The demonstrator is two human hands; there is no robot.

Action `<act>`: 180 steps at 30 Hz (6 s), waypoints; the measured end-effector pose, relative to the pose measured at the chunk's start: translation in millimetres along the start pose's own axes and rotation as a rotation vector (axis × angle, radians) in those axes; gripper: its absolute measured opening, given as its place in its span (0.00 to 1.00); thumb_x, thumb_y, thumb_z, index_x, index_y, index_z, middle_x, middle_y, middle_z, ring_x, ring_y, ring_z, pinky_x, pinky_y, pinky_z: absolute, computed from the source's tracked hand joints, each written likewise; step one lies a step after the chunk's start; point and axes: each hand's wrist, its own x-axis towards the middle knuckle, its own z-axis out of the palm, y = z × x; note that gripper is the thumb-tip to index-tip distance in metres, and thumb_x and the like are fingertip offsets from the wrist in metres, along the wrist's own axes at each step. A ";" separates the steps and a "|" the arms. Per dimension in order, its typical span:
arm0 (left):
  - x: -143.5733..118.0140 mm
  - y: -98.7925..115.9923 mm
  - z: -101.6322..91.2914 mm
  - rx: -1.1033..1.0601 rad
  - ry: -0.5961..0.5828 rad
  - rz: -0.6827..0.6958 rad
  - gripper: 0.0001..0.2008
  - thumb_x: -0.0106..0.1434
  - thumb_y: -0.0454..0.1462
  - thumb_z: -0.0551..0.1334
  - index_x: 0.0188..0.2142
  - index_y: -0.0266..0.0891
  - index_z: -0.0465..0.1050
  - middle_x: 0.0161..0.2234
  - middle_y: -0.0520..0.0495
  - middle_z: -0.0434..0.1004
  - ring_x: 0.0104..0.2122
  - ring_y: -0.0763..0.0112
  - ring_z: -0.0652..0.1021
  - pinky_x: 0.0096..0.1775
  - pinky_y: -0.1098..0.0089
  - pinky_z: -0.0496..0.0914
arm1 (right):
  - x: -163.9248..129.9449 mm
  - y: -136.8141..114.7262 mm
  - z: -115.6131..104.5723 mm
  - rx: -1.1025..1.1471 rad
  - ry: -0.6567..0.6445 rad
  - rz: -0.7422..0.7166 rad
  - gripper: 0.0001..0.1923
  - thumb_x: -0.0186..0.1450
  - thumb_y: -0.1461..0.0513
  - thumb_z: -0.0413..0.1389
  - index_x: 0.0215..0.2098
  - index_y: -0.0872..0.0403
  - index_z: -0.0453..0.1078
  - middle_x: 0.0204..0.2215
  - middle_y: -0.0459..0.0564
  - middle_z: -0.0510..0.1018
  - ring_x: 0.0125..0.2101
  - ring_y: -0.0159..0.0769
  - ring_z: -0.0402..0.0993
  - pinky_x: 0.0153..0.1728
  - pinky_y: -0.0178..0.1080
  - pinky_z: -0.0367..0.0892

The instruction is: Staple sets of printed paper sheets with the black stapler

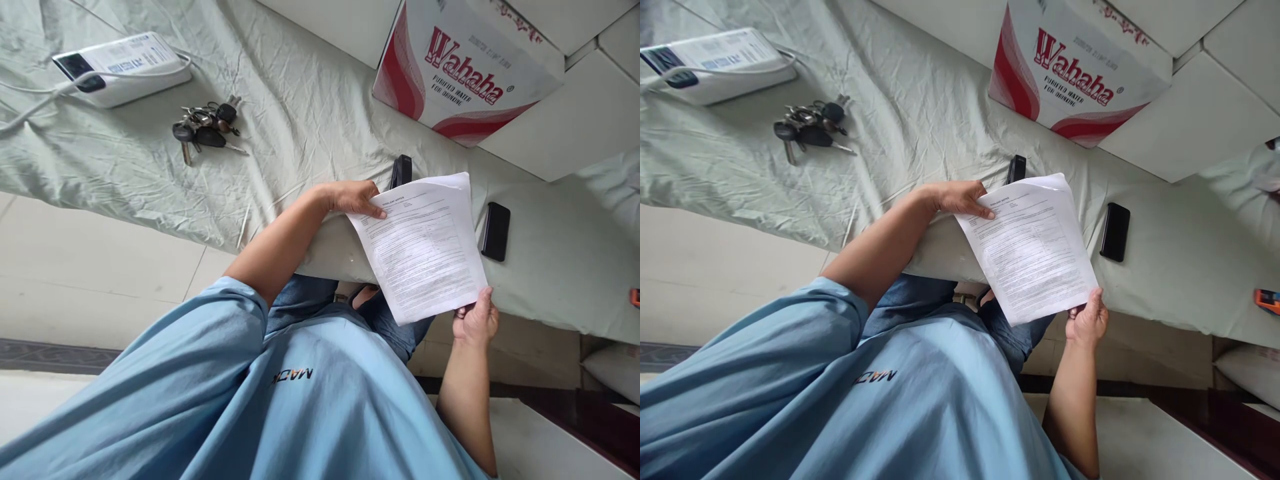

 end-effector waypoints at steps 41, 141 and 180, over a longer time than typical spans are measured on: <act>6.4 5.5 12.0 0.144 0.019 0.147 0.24 0.69 0.52 0.68 0.22 0.43 0.66 0.24 0.50 0.66 0.26 0.69 0.65 0.34 0.62 0.58 | 55.8 -89.6 129.3 -0.367 -0.487 -0.560 0.31 0.66 0.34 0.73 0.33 0.50 0.78 0.27 0.41 0.71 0.31 0.32 0.67 0.36 0.38 0.68; 40.3 -14.5 36.1 -0.367 0.566 0.289 0.05 0.58 0.31 0.81 0.33 0.34 0.90 0.29 0.50 0.85 0.31 0.73 0.80 0.39 0.68 0.73 | 77.2 27.0 94.9 0.144 -0.106 -0.287 0.26 0.57 0.40 0.76 0.35 0.50 0.79 0.33 0.42 0.80 0.41 0.39 0.82 0.51 0.45 0.82; 37.0 -11.5 43.9 -0.588 0.448 0.374 0.13 0.55 0.33 0.80 0.36 0.39 0.80 0.28 0.54 0.82 0.28 0.79 0.73 0.32 0.73 0.64 | 69.6 24.7 97.7 0.117 -0.113 -0.305 0.26 0.59 0.38 0.74 0.35 0.50 0.78 0.31 0.42 0.74 0.36 0.37 0.75 0.44 0.42 0.77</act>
